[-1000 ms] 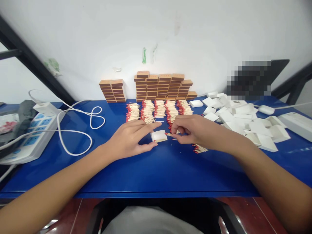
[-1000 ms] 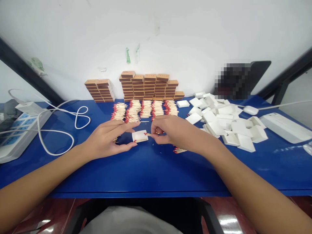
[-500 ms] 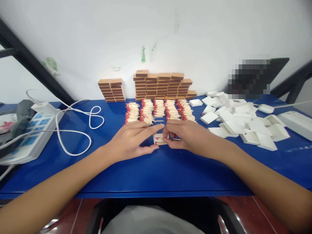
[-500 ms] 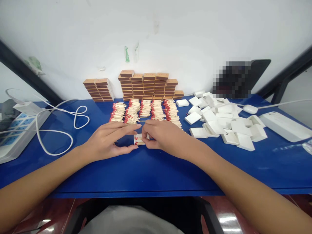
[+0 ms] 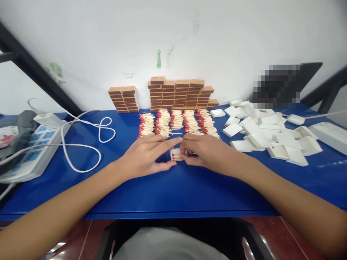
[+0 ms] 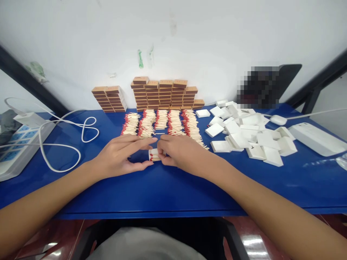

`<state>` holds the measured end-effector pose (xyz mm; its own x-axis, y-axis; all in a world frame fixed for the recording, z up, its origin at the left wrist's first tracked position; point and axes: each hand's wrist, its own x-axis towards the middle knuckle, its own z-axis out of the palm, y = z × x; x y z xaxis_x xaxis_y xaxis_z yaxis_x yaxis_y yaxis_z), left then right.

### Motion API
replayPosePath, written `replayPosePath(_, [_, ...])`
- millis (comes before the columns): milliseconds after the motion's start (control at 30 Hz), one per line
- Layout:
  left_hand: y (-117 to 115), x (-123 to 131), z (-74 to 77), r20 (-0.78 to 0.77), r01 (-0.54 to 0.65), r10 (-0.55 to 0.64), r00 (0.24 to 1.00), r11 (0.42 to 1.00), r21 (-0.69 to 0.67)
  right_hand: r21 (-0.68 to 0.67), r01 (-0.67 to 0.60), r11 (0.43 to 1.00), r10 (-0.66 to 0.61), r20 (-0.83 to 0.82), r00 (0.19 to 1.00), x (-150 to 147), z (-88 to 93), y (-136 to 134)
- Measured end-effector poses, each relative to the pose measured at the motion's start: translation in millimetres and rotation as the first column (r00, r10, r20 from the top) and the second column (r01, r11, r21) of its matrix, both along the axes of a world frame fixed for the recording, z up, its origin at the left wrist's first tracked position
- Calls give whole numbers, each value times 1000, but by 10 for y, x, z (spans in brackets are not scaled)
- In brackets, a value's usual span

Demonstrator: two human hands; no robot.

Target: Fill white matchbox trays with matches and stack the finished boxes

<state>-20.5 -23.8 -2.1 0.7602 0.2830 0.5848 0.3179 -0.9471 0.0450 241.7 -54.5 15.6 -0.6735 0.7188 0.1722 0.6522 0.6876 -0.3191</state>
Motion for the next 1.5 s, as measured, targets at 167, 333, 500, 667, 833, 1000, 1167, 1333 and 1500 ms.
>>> replayPosePath(167, [1,-6,0,-19,-19,19,1000,1000,-5,3,-5,1000,5,2,1000,-1,-42,12])
replayPosePath(333, [-4,1,4,-15,-28,28,1000,1000,-2,15,-1,1000,1,-2,1000,2,-37,1])
replayPosePath(500, [-7,5,11,-4,-14,14,1000,1000,-3,-8,-4,1000,3,-27,1000,1,-23,-22])
replayPosePath(667, [-3,3,6,-26,-20,20,999,1000,-12,-3,-13,1000,13,-68,998,-4,-10,-4])
replayPosePath(833, [9,-11,4,-24,-56,56,998,998,-6,21,124,992,-123,-41,992,231,184,76])
replayPosePath(1000, [32,-37,3,-26,-73,72,997,997,-10,-173,178,969,-166,84,983,487,311,148])
replayPosePath(1167, [32,-34,5,-22,-59,58,998,998,-10,-347,197,917,-141,179,974,418,251,122])
replayPosePath(1333, [29,-32,6,-24,-52,52,998,998,-24,-338,250,907,-184,215,959,441,217,137])
replayPosePath(1500, [29,-33,10,-23,-52,52,998,998,-20,-259,246,934,-206,172,963,506,213,198])
